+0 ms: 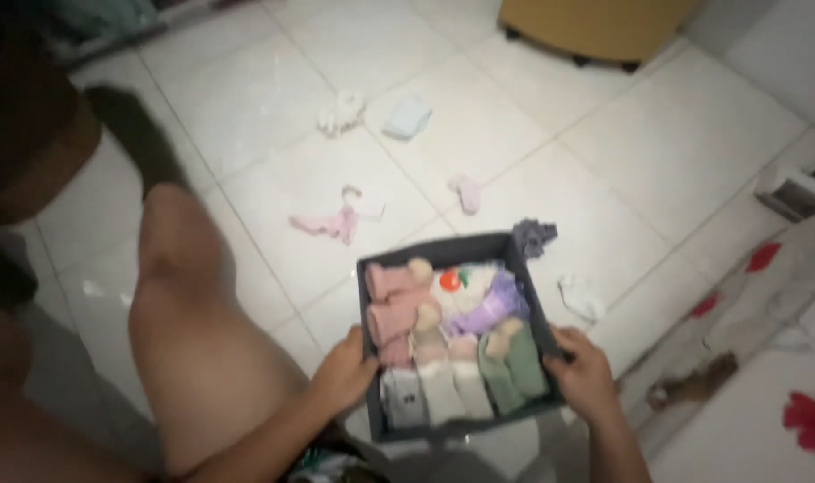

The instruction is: Organize small clothing items like socks and underwear into a storage bin on the floor

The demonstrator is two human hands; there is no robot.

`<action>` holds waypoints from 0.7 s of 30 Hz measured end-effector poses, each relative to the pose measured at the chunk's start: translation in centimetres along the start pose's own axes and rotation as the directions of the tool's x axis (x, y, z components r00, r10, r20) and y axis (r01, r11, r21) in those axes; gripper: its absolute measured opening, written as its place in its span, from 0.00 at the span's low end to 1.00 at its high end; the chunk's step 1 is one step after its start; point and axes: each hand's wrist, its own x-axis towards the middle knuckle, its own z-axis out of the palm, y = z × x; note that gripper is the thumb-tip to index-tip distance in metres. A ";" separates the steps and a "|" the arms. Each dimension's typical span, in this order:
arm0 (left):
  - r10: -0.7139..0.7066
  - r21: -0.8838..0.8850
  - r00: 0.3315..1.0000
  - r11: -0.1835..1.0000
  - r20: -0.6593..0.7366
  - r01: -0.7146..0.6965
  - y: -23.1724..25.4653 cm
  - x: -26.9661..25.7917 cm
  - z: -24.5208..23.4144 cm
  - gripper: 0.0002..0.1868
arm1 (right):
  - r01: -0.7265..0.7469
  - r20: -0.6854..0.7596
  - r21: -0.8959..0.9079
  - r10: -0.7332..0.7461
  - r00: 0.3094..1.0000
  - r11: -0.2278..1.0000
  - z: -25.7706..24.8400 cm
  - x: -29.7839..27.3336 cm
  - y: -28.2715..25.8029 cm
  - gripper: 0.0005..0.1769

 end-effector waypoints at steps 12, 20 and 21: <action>-0.072 0.160 0.996 0.985 0.047 0.064 0.7 3.0 -3.0 0.22 | -0.247 0.196 -0.220 0.291 0.936 0.944 0.7 0.1 -2.2 0.36; -0.121 0.264 0.356 0.883 0.927 -0.388 16.7 -9.4 -17.6 0.13 | -0.317 0.300 -0.318 0.412 0.860 0.893 0.4 0.2 -7.4 0.38; -0.411 0.614 0.584 0.763 0.700 -0.200 10.9 -9.2 -15.9 0.15 | -0.345 0.312 -0.336 0.449 0.837 0.877 0.2 0.1 -8.1 0.38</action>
